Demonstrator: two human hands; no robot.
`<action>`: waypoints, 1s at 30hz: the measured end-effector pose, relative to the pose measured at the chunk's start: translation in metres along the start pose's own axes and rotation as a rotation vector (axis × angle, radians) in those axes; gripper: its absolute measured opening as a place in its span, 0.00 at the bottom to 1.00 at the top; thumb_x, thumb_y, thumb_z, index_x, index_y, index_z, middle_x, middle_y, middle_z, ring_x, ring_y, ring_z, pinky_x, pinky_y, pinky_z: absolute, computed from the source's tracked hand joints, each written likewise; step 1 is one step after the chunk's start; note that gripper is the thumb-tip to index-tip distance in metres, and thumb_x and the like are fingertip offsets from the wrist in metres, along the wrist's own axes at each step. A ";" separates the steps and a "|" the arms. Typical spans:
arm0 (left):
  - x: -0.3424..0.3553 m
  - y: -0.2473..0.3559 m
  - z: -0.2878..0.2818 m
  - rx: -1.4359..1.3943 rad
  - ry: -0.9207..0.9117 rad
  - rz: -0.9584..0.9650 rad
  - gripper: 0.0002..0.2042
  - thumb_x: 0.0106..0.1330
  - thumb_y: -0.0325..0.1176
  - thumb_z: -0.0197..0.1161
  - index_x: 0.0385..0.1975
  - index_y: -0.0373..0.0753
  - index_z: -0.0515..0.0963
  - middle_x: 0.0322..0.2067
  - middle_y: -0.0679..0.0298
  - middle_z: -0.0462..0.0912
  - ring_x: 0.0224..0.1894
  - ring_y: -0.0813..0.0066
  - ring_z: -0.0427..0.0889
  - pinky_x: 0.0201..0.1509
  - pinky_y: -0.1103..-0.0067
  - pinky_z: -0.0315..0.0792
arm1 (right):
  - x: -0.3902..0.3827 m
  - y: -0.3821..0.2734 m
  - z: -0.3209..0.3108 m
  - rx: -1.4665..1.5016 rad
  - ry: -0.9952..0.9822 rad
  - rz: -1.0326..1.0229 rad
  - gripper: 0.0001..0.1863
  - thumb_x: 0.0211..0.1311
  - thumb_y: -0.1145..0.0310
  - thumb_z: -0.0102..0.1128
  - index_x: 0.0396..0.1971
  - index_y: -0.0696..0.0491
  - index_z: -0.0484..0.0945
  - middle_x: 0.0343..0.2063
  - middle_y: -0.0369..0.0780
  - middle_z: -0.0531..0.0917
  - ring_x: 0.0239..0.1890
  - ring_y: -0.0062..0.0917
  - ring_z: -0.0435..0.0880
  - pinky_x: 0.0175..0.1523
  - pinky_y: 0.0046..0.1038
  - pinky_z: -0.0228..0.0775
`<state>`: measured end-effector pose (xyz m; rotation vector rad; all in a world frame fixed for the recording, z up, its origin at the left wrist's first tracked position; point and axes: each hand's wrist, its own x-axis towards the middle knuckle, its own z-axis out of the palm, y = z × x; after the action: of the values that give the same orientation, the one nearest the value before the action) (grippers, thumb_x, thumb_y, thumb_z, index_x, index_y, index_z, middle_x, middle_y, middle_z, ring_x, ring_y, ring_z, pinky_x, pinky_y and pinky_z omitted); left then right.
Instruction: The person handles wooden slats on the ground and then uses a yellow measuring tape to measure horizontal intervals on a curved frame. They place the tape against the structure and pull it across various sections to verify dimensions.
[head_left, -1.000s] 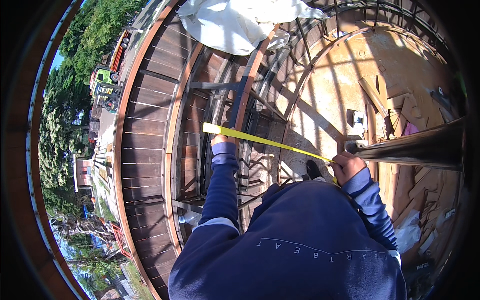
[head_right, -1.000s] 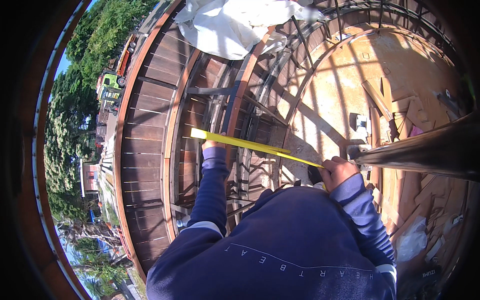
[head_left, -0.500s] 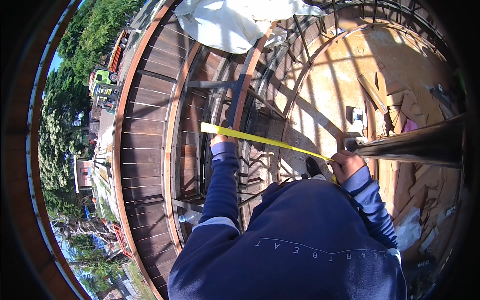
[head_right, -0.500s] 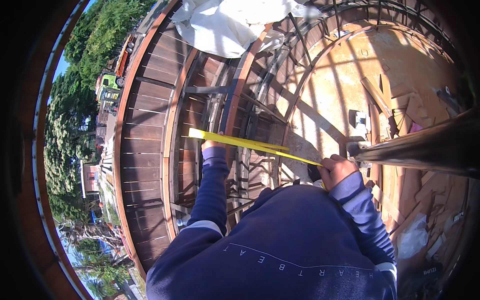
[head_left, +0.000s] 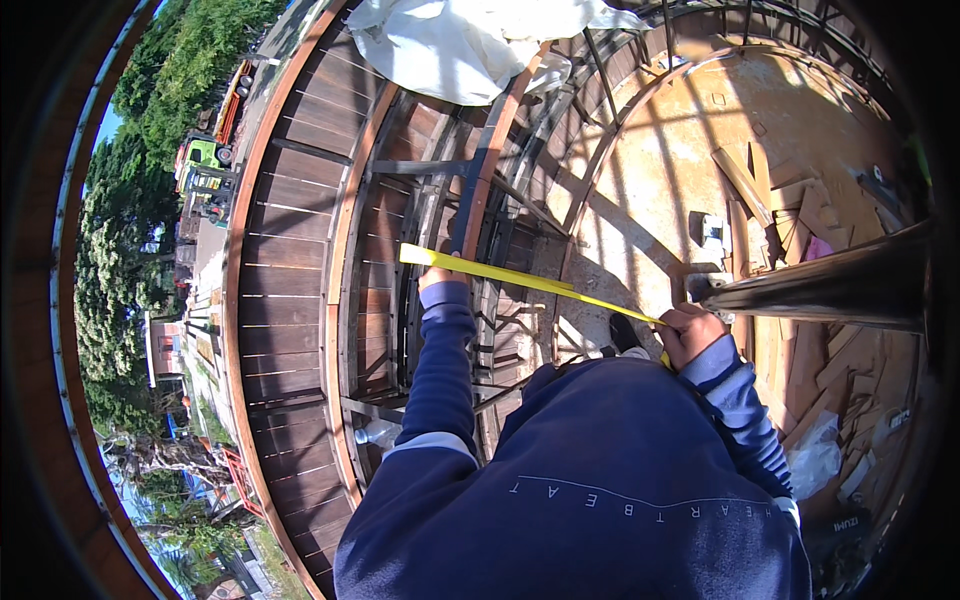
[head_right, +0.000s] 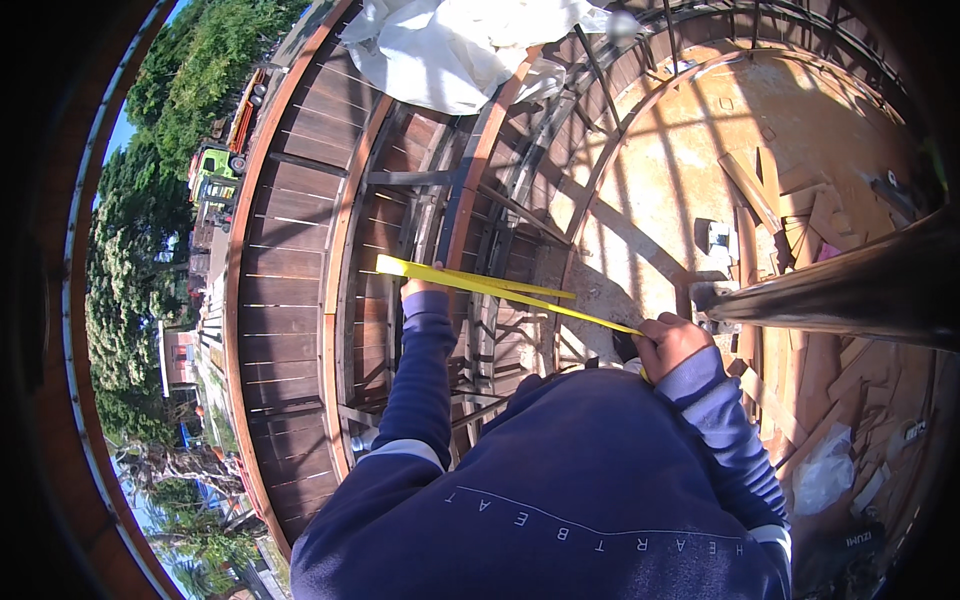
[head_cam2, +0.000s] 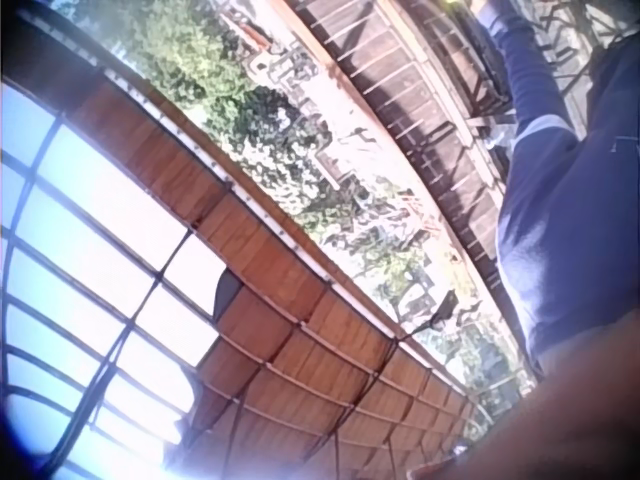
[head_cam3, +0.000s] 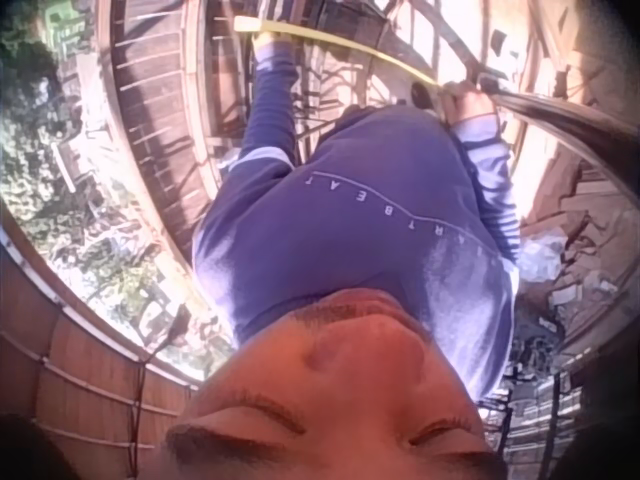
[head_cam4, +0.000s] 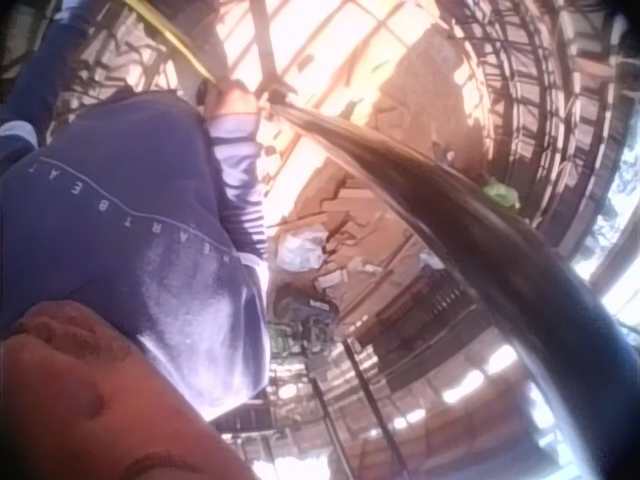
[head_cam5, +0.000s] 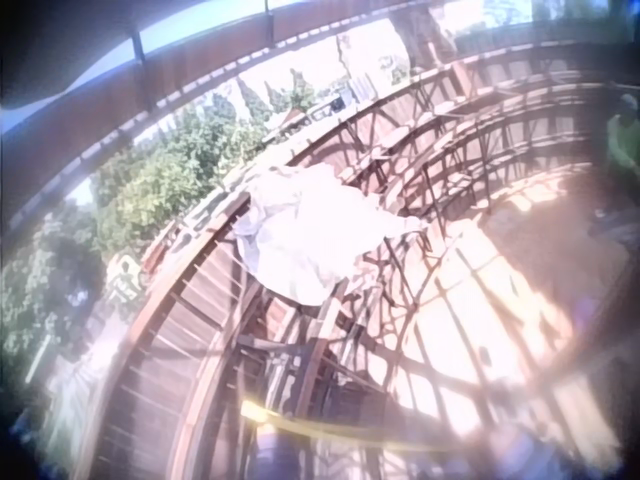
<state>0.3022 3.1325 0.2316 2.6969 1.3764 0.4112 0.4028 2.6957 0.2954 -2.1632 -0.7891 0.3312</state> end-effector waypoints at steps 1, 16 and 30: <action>-0.001 0.001 -0.002 -0.008 0.001 -0.013 0.18 0.63 0.52 0.63 0.29 0.41 0.86 0.23 0.50 0.85 0.29 0.50 0.86 0.35 0.63 0.79 | 0.000 0.000 0.000 -0.003 0.002 -0.004 0.06 0.57 0.68 0.62 0.26 0.55 0.82 0.23 0.45 0.80 0.27 0.43 0.81 0.34 0.40 0.74; 0.002 -0.007 0.003 0.013 -0.005 0.054 0.21 0.65 0.53 0.60 0.27 0.39 0.85 0.24 0.48 0.84 0.30 0.46 0.85 0.36 0.60 0.79 | 0.005 -0.009 -0.002 -0.024 -0.022 0.029 0.08 0.58 0.65 0.63 0.26 0.54 0.82 0.23 0.44 0.80 0.28 0.44 0.82 0.34 0.41 0.74; 0.002 -0.002 -0.001 0.002 -0.023 0.031 0.21 0.65 0.52 0.60 0.28 0.38 0.85 0.25 0.48 0.84 0.31 0.47 0.85 0.38 0.60 0.79 | 0.007 -0.010 -0.001 -0.027 -0.045 0.035 0.08 0.58 0.65 0.62 0.28 0.53 0.83 0.24 0.44 0.80 0.28 0.44 0.82 0.35 0.41 0.74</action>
<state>0.3012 3.1350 0.2326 2.7193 1.3316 0.3802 0.4043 2.7042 0.3036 -2.2034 -0.7860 0.3909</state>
